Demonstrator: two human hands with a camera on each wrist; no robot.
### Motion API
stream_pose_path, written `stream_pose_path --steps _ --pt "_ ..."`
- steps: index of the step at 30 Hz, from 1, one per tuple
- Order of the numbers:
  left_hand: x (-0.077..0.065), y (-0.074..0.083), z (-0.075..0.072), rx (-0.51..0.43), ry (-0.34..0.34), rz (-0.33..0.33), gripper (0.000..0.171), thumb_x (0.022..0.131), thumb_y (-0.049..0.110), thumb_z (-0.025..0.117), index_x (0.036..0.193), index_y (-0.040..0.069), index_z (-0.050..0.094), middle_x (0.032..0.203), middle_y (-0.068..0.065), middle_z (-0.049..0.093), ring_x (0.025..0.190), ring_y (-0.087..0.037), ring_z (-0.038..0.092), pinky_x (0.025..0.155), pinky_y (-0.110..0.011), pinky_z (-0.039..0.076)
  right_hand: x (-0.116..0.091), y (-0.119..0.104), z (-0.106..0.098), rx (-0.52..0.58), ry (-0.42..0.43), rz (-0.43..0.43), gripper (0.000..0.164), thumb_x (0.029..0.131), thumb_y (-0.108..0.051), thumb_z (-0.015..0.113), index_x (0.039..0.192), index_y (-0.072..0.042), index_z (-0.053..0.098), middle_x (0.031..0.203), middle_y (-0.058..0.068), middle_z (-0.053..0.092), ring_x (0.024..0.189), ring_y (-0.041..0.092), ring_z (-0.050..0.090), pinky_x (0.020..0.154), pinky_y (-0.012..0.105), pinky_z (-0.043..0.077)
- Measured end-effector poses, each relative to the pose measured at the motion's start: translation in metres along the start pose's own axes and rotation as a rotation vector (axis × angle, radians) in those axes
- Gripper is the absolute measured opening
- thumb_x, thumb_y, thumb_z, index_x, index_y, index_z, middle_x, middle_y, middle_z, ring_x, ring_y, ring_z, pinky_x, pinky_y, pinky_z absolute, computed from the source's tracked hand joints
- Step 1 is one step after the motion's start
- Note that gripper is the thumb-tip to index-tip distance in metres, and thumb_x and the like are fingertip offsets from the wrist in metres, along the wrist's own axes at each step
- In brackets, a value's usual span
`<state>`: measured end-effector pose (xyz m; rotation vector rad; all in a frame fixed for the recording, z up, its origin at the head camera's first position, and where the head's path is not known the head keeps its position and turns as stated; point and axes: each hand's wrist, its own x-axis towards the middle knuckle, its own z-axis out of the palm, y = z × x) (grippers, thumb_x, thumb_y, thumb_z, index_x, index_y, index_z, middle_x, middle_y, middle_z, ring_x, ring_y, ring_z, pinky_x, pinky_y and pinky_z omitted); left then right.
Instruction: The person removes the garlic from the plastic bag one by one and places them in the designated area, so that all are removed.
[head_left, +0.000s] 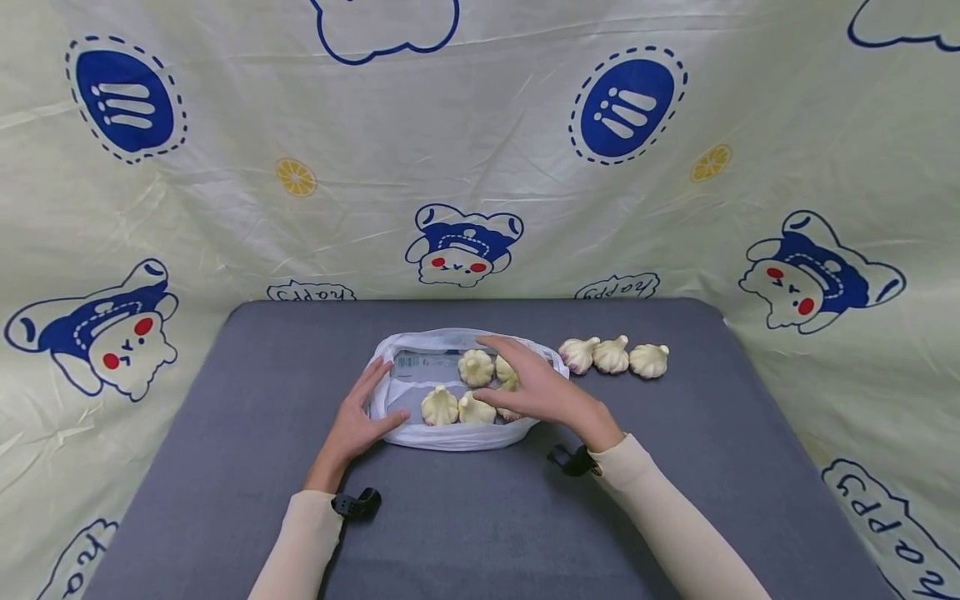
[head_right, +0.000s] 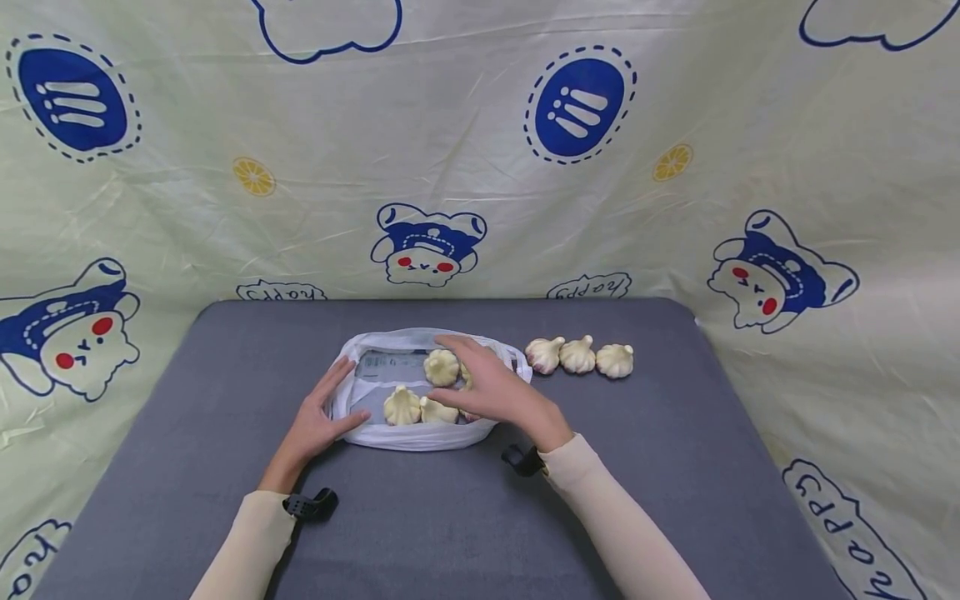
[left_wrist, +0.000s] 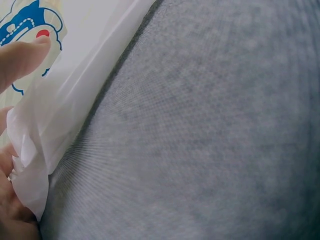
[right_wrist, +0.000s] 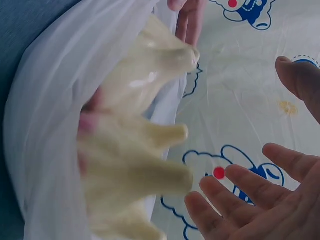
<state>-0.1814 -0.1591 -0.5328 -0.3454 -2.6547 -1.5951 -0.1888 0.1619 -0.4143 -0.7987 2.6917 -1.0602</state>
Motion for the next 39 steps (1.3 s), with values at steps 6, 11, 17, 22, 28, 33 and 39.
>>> stream_pose_path --steps 6,11,17,22,28,33,39 --pt "0.001 0.000 0.000 0.000 -0.013 0.013 0.086 0.084 0.031 0.083 0.158 0.015 0.043 0.172 -0.005 0.025 0.159 -0.034 0.018 0.123 -0.066 0.018 0.012 -0.003 0.012 0.078 -0.053 0.004 0.079 0.093 -0.046 0.074 0.158 -0.016 0.041 0.160 0.008 0.044 0.145 0.032 0.046 0.116 0.055 0.041" --pt "0.001 0.001 0.001 -0.015 -0.022 0.016 0.086 0.083 0.029 0.084 0.157 0.013 0.043 0.171 -0.006 0.025 0.159 -0.035 0.017 0.123 -0.066 0.017 0.018 0.000 0.023 0.161 -0.088 0.056 0.077 0.094 -0.045 0.073 0.159 -0.019 0.040 0.163 0.005 0.041 0.141 0.034 0.051 0.110 0.055 0.048" --pt "0.000 0.002 0.001 -0.003 -0.033 0.009 0.087 0.083 0.028 0.085 0.158 0.012 0.043 0.171 -0.008 0.027 0.159 -0.036 0.018 0.123 -0.066 0.017 0.022 -0.004 0.028 0.148 -0.100 0.041 0.075 0.094 -0.046 0.072 0.158 -0.018 0.042 0.161 0.008 0.044 0.138 0.034 0.054 0.109 0.055 0.049" --pt "0.002 0.000 -0.001 0.013 -0.034 0.043 0.085 0.083 0.026 0.084 0.156 0.010 0.045 0.171 -0.010 0.026 0.158 -0.039 0.019 0.122 -0.068 0.018 0.026 -0.008 0.029 0.129 -0.124 0.030 0.074 0.095 -0.047 0.071 0.157 -0.017 0.043 0.160 0.008 0.046 0.136 0.033 0.056 0.108 0.052 0.050" --pt "0.006 0.002 -0.005 0.090 -0.093 0.066 0.086 0.083 0.031 0.082 0.157 0.010 0.044 0.173 -0.011 0.019 0.157 -0.043 0.015 0.120 -0.072 0.018 0.032 -0.009 0.030 0.131 -0.188 0.016 0.074 0.095 -0.047 0.071 0.156 -0.015 0.044 0.155 0.016 0.050 0.132 0.035 0.059 0.107 0.050 0.051" --pt "0.012 0.005 -0.013 0.203 -0.139 0.106 0.090 0.080 0.035 0.084 0.157 0.009 0.044 0.172 -0.016 0.018 0.153 -0.048 0.021 0.117 -0.073 0.023 0.038 -0.009 0.031 0.104 -0.236 0.017 0.074 0.096 -0.048 0.070 0.156 -0.014 0.044 0.156 0.014 0.051 0.131 0.033 0.061 0.105 0.049 0.053" --pt "0.019 0.006 -0.019 0.233 -0.145 0.106 0.090 0.078 0.038 0.086 0.155 0.011 0.047 0.172 -0.013 0.019 0.155 -0.049 0.016 0.119 -0.074 0.017 0.043 -0.011 0.034 0.117 -0.268 0.035 0.072 0.096 -0.046 0.069 0.154 -0.011 0.045 0.155 0.015 0.051 0.131 0.034 0.060 0.105 0.048 0.053"
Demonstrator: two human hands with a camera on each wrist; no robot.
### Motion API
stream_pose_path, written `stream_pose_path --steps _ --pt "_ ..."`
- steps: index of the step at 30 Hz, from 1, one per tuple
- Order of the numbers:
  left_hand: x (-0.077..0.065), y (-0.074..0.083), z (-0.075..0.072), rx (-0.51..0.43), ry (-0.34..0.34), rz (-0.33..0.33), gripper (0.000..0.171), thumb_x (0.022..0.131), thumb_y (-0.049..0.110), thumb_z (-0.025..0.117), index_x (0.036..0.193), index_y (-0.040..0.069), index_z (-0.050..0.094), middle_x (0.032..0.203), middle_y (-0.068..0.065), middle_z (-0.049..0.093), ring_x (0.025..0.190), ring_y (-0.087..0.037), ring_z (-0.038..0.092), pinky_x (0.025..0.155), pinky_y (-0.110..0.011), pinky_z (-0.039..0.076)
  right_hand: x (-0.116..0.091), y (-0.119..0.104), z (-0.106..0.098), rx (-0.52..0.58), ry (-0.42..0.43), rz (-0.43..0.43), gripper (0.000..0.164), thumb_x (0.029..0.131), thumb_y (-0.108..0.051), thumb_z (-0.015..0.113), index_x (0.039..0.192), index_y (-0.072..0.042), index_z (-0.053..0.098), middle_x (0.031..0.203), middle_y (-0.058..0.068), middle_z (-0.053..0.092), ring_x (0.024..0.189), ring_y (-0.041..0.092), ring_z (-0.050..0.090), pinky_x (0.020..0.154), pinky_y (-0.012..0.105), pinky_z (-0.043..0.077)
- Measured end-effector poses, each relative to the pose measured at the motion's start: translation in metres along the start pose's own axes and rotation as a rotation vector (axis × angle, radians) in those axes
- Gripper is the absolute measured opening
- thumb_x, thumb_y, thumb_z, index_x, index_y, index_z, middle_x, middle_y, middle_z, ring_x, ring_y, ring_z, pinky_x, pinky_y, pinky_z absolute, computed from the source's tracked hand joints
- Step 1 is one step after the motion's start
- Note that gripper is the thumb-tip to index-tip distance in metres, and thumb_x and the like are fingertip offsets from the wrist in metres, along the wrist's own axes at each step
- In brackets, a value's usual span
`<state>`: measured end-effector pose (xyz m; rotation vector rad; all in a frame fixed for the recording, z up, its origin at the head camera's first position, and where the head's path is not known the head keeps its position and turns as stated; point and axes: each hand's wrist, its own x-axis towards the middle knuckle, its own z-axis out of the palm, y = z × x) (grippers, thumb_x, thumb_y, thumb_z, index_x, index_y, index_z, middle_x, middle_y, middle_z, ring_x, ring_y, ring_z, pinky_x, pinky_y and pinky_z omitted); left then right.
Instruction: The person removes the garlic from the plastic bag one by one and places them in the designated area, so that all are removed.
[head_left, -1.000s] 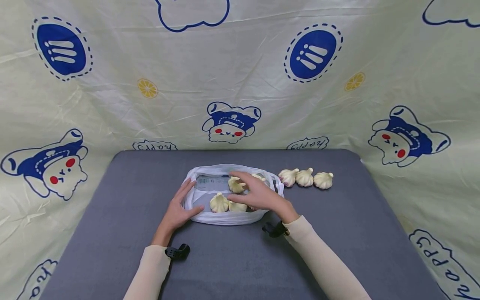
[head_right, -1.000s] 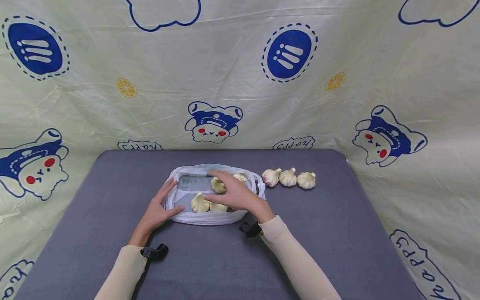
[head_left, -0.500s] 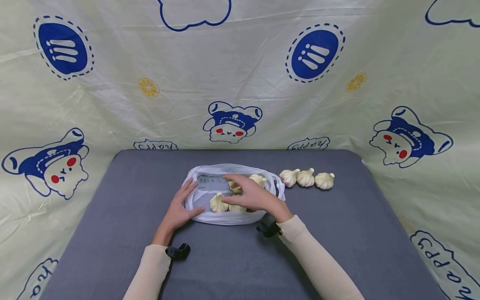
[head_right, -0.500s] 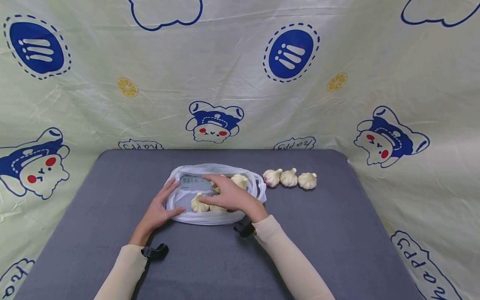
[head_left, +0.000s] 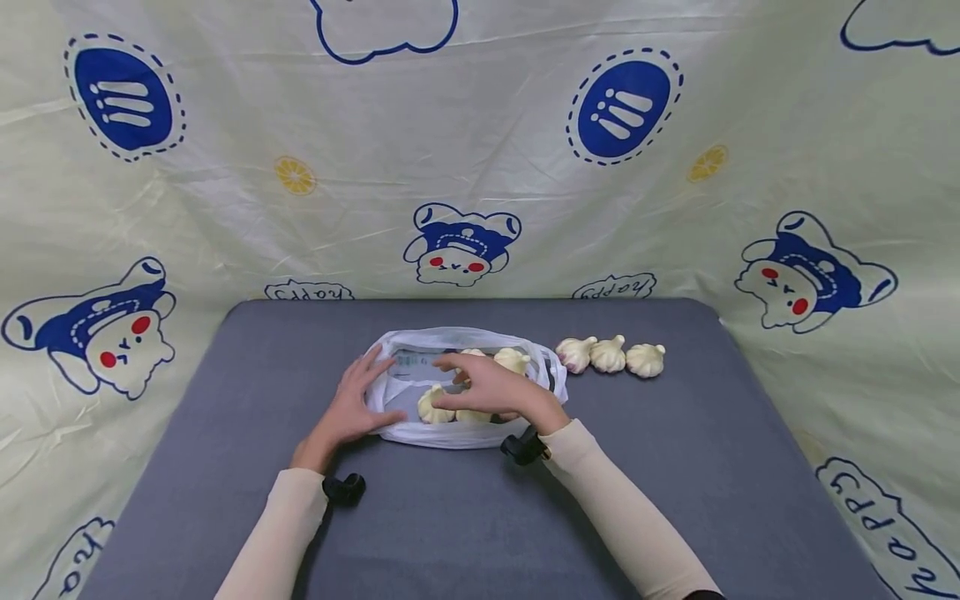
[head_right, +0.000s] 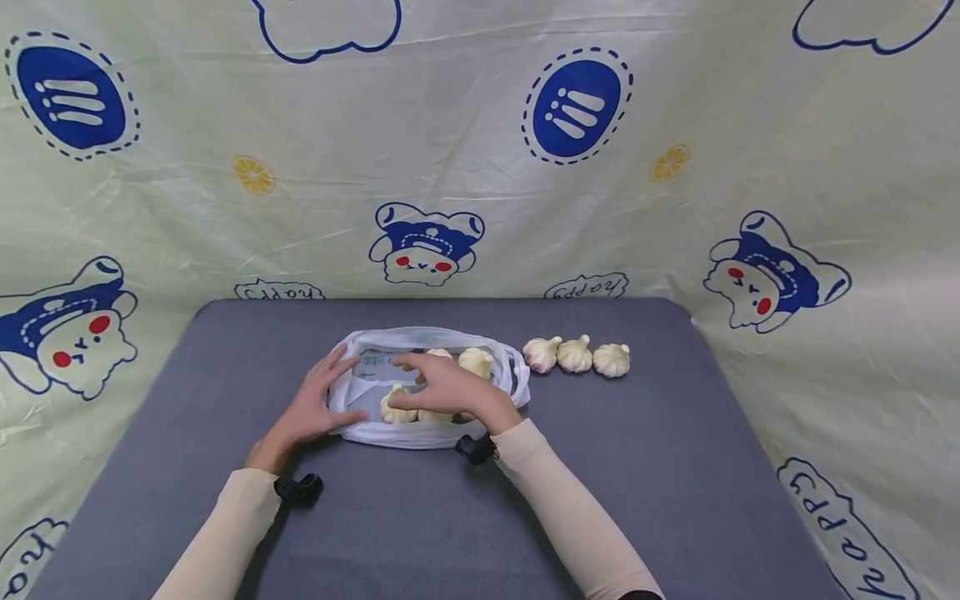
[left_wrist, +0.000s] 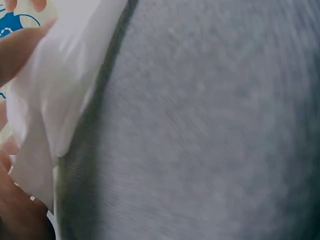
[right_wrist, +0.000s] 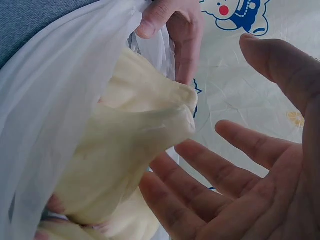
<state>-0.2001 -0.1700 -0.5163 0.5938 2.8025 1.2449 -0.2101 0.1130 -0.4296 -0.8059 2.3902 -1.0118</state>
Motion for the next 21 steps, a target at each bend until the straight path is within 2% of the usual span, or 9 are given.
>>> stream_pose_path --steps 9,13,17,21 --pt "0.004 -0.007 0.002 -0.063 -0.004 0.001 0.086 0.077 0.036 0.089 0.151 0.012 0.052 0.173 -0.009 0.019 0.158 -0.040 0.016 0.121 -0.069 0.020 0.009 0.000 0.003 -0.026 -0.029 0.027 0.068 0.097 -0.037 0.070 0.154 -0.008 0.045 0.151 0.018 0.054 0.126 0.034 0.063 0.104 0.048 0.054" --pt "0.005 -0.008 0.004 -0.067 -0.006 0.024 0.079 0.077 0.036 0.089 0.146 0.013 0.058 0.172 -0.010 0.021 0.158 -0.040 0.015 0.121 -0.070 0.019 0.011 0.001 0.006 -0.030 -0.041 0.032 0.066 0.097 -0.033 0.070 0.153 -0.007 0.046 0.151 0.018 0.054 0.126 0.035 0.064 0.106 0.049 0.052" --pt "0.003 -0.009 0.005 -0.065 -0.004 0.049 0.076 0.076 0.035 0.089 0.143 0.013 0.061 0.172 -0.013 0.021 0.157 -0.043 0.015 0.120 -0.072 0.018 0.013 0.004 0.013 -0.062 -0.039 0.005 0.063 0.096 -0.022 0.072 0.151 -0.005 0.048 0.150 0.016 0.056 0.127 0.033 0.063 0.106 0.046 0.052" --pt "0.003 -0.010 0.004 -0.059 -0.021 0.024 0.078 0.076 0.035 0.089 0.145 0.014 0.060 0.173 -0.011 0.018 0.158 -0.041 0.015 0.120 -0.071 0.018 0.015 0.007 0.019 -0.115 -0.024 -0.029 0.061 0.091 -0.013 0.076 0.147 -0.003 0.053 0.147 0.015 0.059 0.125 0.032 0.064 0.105 0.044 0.053"
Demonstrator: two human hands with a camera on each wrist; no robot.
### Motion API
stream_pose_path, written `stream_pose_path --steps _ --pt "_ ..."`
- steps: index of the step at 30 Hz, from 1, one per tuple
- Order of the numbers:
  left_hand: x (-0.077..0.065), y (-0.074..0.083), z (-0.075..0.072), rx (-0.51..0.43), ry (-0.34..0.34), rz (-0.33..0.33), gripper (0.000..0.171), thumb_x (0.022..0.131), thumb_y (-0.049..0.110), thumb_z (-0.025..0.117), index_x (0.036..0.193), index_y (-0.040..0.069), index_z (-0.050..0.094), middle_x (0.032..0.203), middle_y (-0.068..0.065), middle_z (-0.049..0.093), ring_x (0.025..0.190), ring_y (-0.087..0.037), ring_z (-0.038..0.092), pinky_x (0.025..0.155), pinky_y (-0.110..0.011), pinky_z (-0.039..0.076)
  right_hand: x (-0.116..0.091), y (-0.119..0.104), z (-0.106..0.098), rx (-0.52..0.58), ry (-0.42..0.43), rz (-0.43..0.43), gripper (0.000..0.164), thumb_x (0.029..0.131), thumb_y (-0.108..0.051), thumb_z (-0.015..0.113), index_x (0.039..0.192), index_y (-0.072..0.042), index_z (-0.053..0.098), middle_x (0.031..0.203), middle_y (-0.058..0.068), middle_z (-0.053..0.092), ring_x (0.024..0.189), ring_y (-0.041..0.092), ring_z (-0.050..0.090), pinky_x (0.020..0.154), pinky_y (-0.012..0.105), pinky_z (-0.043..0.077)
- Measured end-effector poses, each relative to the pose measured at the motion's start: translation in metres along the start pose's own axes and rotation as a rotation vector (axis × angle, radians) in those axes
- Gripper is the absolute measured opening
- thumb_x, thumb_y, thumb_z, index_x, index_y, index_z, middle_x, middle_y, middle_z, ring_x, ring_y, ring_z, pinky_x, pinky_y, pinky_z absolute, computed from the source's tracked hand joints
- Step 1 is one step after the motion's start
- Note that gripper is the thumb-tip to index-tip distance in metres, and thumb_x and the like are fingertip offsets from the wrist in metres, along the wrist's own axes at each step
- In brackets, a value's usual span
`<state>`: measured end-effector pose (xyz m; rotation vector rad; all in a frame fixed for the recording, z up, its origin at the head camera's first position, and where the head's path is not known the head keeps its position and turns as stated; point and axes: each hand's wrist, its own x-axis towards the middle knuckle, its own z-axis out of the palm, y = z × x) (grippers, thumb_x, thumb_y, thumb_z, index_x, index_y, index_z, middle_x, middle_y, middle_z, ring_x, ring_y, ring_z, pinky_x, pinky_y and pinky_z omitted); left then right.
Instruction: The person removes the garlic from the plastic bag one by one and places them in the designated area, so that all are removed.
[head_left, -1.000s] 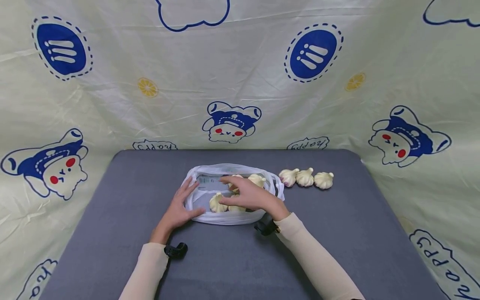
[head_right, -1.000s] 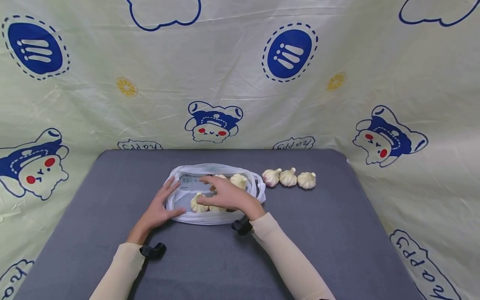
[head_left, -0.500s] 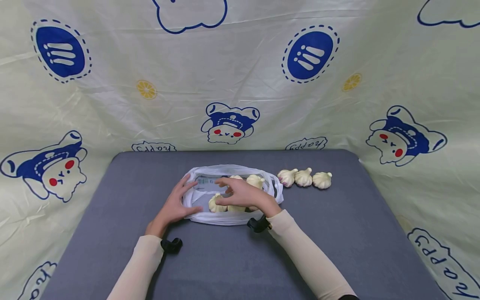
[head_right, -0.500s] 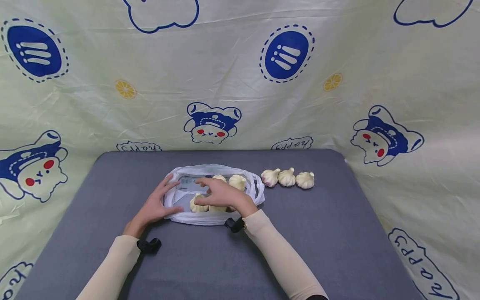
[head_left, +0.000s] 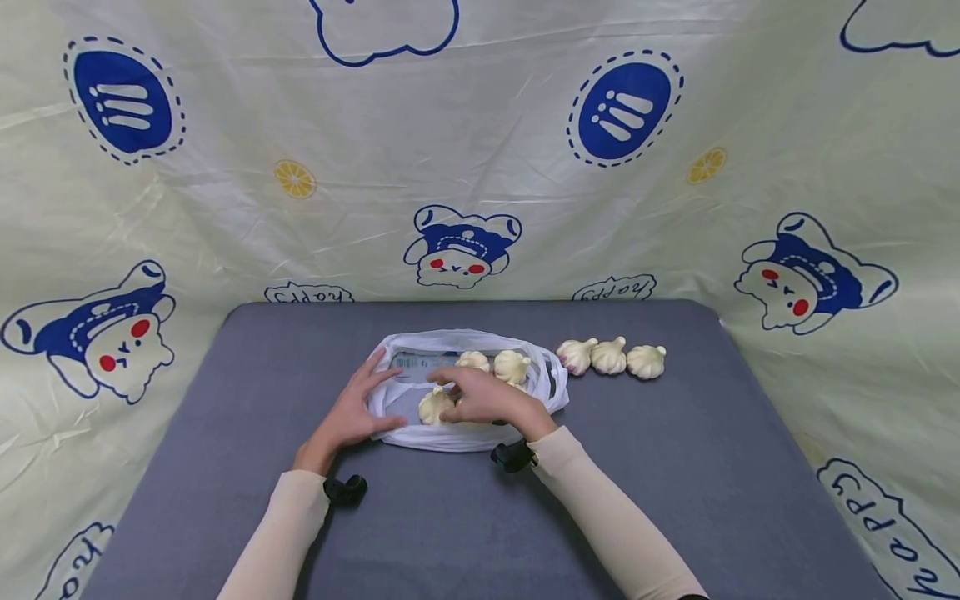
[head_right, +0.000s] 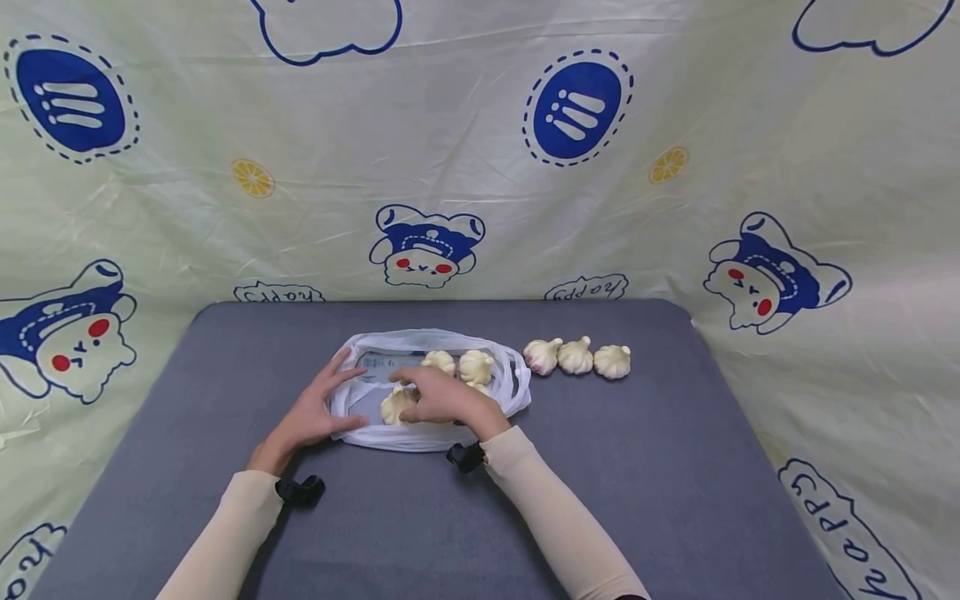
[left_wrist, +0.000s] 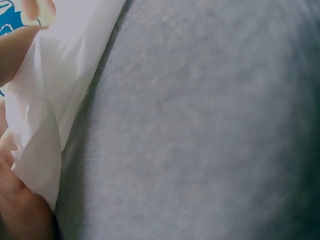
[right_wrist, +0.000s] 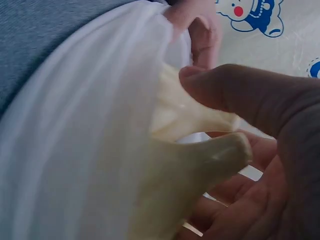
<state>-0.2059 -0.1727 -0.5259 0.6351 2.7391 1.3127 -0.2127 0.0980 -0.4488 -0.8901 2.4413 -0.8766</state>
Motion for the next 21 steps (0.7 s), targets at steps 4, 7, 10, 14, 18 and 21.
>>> stream_pose_path --steps 4,7,10,14,18,21 --pt "0.0000 -0.0003 -0.0014 0.009 -0.023 -0.027 0.080 0.076 0.035 0.089 0.147 0.015 0.058 0.174 -0.009 0.016 0.158 -0.041 0.014 0.121 -0.071 0.017 0.0013 0.0028 0.0047 -0.057 0.012 -0.020 0.057 0.089 -0.011 0.076 0.142 -0.002 0.058 0.137 0.013 0.066 0.119 0.029 0.066 0.102 0.043 0.054" --pt "0.0002 0.0003 -0.0020 0.007 -0.026 -0.027 0.080 0.076 0.035 0.088 0.147 0.014 0.058 0.173 -0.010 0.016 0.158 -0.041 0.014 0.120 -0.071 0.017 0.0019 0.0033 0.0068 -0.087 0.023 -0.024 0.055 0.087 -0.011 0.076 0.139 -0.002 0.061 0.129 0.012 0.069 0.115 0.027 0.067 0.099 0.041 0.054" --pt "0.0006 0.0002 -0.0021 0.000 -0.023 -0.025 0.079 0.077 0.036 0.088 0.147 0.014 0.058 0.173 -0.012 0.017 0.158 -0.042 0.015 0.120 -0.072 0.018 0.0021 0.0024 0.0077 -0.089 0.027 -0.022 0.053 0.087 -0.011 0.076 0.138 -0.002 0.062 0.127 0.011 0.070 0.114 0.026 0.068 0.098 0.040 0.055" --pt "0.0005 -0.0005 -0.0021 -0.007 -0.028 -0.034 0.080 0.077 0.036 0.088 0.147 0.013 0.057 0.173 -0.011 0.016 0.158 -0.042 0.014 0.120 -0.072 0.017 0.0034 0.0000 0.0079 -0.063 0.016 -0.019 0.051 0.090 -0.012 0.077 0.138 -0.003 0.062 0.131 0.011 0.069 0.117 0.026 0.068 0.099 0.040 0.055" --pt "0.0003 -0.0001 -0.0021 -0.012 -0.033 -0.038 0.080 0.077 0.034 0.088 0.148 0.013 0.057 0.174 -0.010 0.015 0.158 -0.042 0.014 0.119 -0.073 0.017 0.0056 -0.0033 0.0075 -0.028 -0.006 -0.009 0.050 0.092 -0.015 0.076 0.139 -0.004 0.061 0.133 0.011 0.069 0.117 0.026 0.068 0.100 0.040 0.054" --pt "0.0003 0.0009 -0.0021 -0.014 -0.036 -0.037 0.080 0.077 0.034 0.088 0.148 0.012 0.056 0.174 -0.011 0.015 0.158 -0.042 0.013 0.119 -0.074 0.017 0.0074 -0.0059 0.0064 -0.029 -0.032 -0.006 0.050 0.093 -0.015 0.076 0.140 -0.006 0.061 0.133 0.010 0.069 0.116 0.025 0.068 0.100 0.039 0.055"
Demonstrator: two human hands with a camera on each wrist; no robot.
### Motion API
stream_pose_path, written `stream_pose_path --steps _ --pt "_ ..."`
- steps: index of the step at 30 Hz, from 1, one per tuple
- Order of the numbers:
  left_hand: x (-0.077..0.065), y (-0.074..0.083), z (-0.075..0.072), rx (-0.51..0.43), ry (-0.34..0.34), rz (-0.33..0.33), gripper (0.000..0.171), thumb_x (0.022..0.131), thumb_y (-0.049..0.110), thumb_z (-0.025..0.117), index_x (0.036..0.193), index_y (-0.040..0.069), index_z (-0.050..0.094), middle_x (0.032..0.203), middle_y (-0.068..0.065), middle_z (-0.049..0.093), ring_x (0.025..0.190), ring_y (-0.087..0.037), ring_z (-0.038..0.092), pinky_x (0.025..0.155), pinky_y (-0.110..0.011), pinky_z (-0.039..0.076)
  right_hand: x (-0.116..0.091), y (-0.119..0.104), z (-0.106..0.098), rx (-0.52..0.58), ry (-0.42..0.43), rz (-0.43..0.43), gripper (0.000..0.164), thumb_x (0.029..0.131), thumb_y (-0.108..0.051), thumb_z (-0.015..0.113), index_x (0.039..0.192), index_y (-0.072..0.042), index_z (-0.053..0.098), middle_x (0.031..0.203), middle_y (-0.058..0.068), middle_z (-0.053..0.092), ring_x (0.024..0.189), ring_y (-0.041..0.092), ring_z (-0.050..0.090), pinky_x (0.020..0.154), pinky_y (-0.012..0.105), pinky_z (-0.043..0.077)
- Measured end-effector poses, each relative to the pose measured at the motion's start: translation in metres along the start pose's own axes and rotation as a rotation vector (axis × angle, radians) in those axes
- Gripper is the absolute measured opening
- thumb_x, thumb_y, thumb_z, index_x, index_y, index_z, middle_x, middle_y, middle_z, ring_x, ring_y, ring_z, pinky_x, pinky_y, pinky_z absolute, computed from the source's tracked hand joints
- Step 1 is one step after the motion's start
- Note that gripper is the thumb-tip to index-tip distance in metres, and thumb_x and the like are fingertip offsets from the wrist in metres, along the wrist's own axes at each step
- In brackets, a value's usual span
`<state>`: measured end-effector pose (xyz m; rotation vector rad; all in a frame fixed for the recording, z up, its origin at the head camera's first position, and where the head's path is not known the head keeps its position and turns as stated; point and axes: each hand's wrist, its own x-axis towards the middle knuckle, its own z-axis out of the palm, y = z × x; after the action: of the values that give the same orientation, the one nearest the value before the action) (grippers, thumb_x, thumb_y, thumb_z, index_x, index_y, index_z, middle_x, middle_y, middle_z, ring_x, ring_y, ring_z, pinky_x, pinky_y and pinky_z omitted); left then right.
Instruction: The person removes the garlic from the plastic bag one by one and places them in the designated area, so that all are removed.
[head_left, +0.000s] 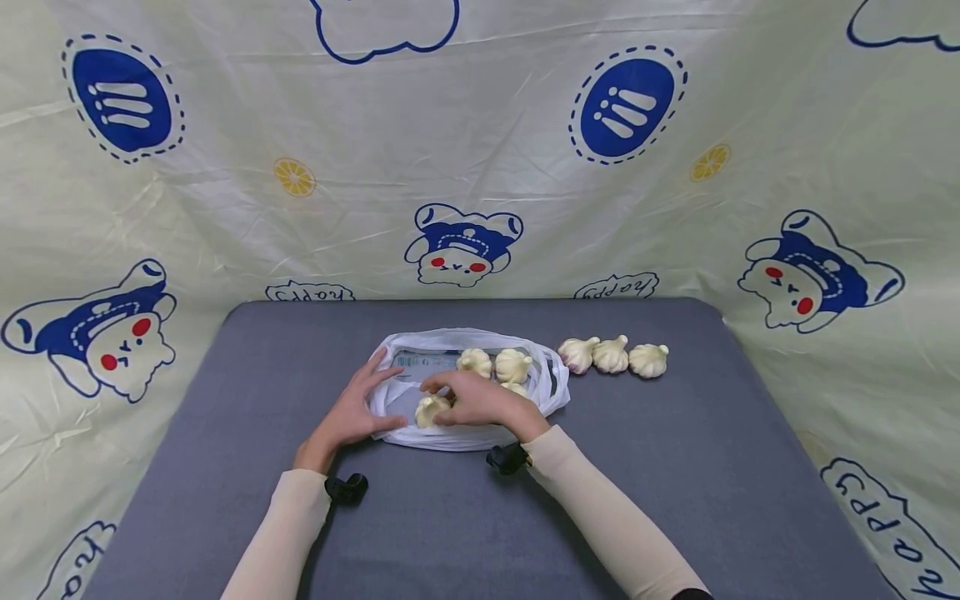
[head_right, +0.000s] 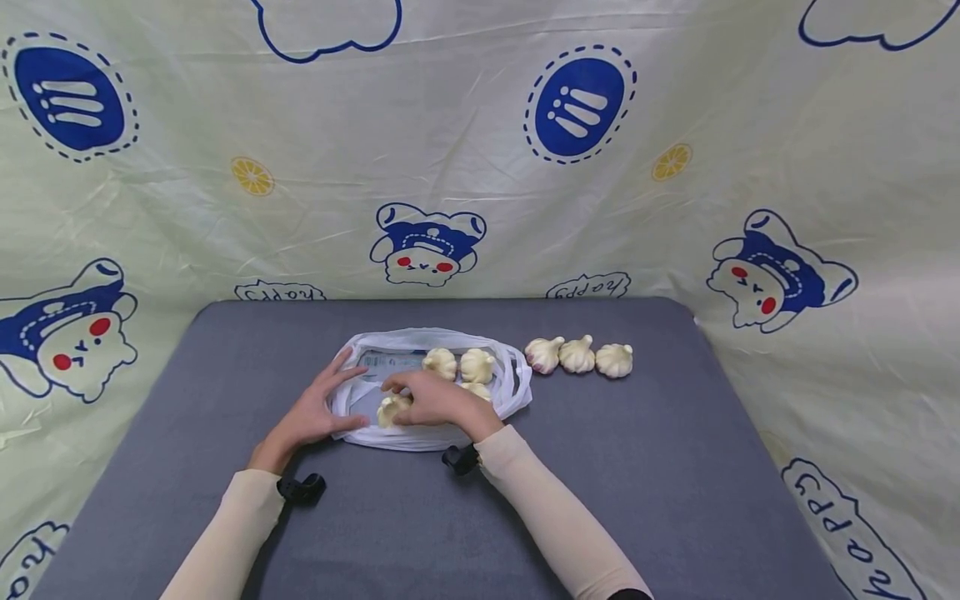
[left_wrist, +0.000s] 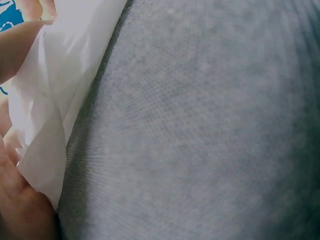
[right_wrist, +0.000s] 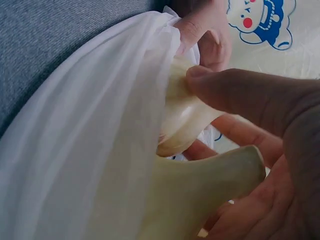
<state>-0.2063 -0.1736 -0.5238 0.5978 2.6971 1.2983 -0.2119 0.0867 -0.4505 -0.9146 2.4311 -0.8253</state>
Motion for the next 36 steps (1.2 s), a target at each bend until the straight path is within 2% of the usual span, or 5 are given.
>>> stream_pose_path --steps 8,14,24,32,36 --pt "0.000 0.004 -0.001 -0.004 -0.042 -0.015 0.091 0.074 0.038 0.091 0.152 0.016 0.051 0.175 -0.008 0.010 0.159 -0.042 0.008 0.118 -0.076 0.014 0.005 -0.005 -0.005 -0.055 -0.098 -0.017 0.051 0.091 -0.008 0.076 0.140 -0.010 0.062 0.140 0.005 0.065 0.115 0.023 0.068 0.098 0.035 0.055" --pt "-0.001 0.005 -0.001 0.005 -0.073 -0.011 0.096 0.072 0.039 0.092 0.154 0.015 0.048 0.175 -0.009 0.006 0.159 -0.043 0.005 0.117 -0.077 0.013 0.006 -0.005 -0.008 -0.053 -0.103 -0.013 0.044 0.091 -0.008 0.076 0.134 -0.009 0.066 0.135 0.006 0.067 0.113 0.023 0.068 0.095 0.034 0.055" --pt "-0.001 0.008 -0.001 0.034 -0.090 -0.033 0.099 0.071 0.041 0.091 0.156 0.016 0.046 0.175 -0.008 0.005 0.159 -0.044 0.004 0.116 -0.078 0.014 0.004 -0.006 -0.013 -0.025 -0.050 -0.030 0.041 0.093 -0.013 0.076 0.133 -0.010 0.066 0.135 0.006 0.068 0.116 0.025 0.068 0.095 0.037 0.056" --pt "-0.001 0.006 -0.001 0.034 -0.092 -0.031 0.100 0.072 0.043 0.091 0.157 0.016 0.045 0.175 -0.008 0.004 0.159 -0.044 0.003 0.116 -0.079 0.013 -0.005 -0.005 -0.019 0.033 0.040 -0.008 0.043 0.094 -0.018 0.076 0.135 -0.012 0.065 0.137 0.005 0.066 0.117 0.024 0.068 0.099 0.040 0.056" --pt "0.000 0.007 -0.001 0.028 -0.096 -0.037 0.099 0.073 0.043 0.090 0.157 0.017 0.045 0.175 -0.007 0.004 0.159 -0.044 0.003 0.116 -0.080 0.013 -0.010 -0.003 -0.022 0.058 0.100 -0.031 0.042 0.093 -0.019 0.076 0.134 -0.012 0.066 0.135 0.005 0.067 0.114 0.023 0.068 0.099 0.042 0.056"
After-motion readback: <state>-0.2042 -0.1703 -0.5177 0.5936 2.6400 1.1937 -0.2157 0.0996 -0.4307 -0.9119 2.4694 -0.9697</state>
